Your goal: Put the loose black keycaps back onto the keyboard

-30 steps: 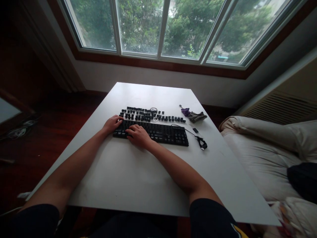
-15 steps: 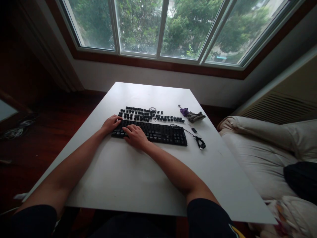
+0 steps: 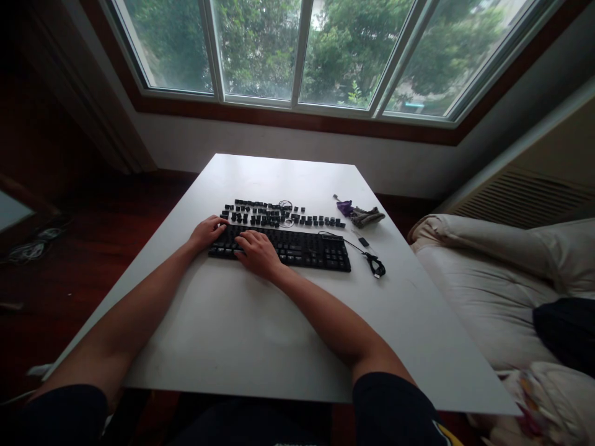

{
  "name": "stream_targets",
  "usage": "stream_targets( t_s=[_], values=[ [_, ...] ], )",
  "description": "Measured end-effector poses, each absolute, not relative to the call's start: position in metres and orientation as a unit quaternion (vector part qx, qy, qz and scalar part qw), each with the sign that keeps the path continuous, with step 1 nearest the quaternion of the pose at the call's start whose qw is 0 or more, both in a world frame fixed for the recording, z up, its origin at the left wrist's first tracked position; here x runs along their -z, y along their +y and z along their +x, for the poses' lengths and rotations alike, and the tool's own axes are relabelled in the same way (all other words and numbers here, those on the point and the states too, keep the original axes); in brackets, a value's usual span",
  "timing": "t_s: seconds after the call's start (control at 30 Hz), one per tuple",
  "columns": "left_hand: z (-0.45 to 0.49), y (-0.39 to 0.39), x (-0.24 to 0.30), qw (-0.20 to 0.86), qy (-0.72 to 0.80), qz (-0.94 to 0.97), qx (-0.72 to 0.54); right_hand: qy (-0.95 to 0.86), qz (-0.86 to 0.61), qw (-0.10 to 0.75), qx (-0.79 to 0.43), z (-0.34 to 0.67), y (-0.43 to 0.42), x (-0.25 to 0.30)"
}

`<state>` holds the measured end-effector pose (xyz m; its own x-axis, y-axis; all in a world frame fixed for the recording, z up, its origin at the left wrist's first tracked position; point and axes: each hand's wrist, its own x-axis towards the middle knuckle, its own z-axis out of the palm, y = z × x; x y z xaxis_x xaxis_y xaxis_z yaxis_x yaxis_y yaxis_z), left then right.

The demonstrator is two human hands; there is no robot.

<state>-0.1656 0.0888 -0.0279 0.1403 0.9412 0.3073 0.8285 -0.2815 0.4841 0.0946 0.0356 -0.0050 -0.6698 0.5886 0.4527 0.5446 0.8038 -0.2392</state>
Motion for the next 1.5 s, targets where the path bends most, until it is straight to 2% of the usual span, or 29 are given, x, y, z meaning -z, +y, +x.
stream_targets(
  t_s=[0.2, 0.3, 0.53, 0.97, 1.37, 1.5],
  values=[
    [-0.171, 0.089, 0.018, 0.180, 0.565, 0.753, -0.285, -0.914, -0.308, 0.258, -0.062, 0.114, 0.040, 0.007],
    [-0.172, 0.085, 0.006, 0.214, 0.533, 0.781, -0.247, -0.923, -0.295, 0.238, -0.060, 0.113, 0.038, 0.008],
    [-0.171, 0.077, -0.006, 0.162, 0.507, 0.829, -0.173, -0.924, -0.297, 0.235, -0.060, 0.112, 0.036, 0.008],
    [-0.167, 0.077, -0.012, 0.149, 0.506, 0.835, -0.155, -0.937, -0.285, 0.199, -0.012, 0.101, 0.028, 0.005],
    [-0.168, 0.077, -0.012, 0.144, 0.500, 0.842, -0.141, -0.937, -0.272, 0.218, -0.033, 0.100, 0.031, 0.006],
    [-0.169, 0.078, -0.004, 0.130, 0.499, 0.840, -0.168, -0.921, -0.289, 0.255, -0.051, 0.112, 0.047, -0.004]
  ],
)
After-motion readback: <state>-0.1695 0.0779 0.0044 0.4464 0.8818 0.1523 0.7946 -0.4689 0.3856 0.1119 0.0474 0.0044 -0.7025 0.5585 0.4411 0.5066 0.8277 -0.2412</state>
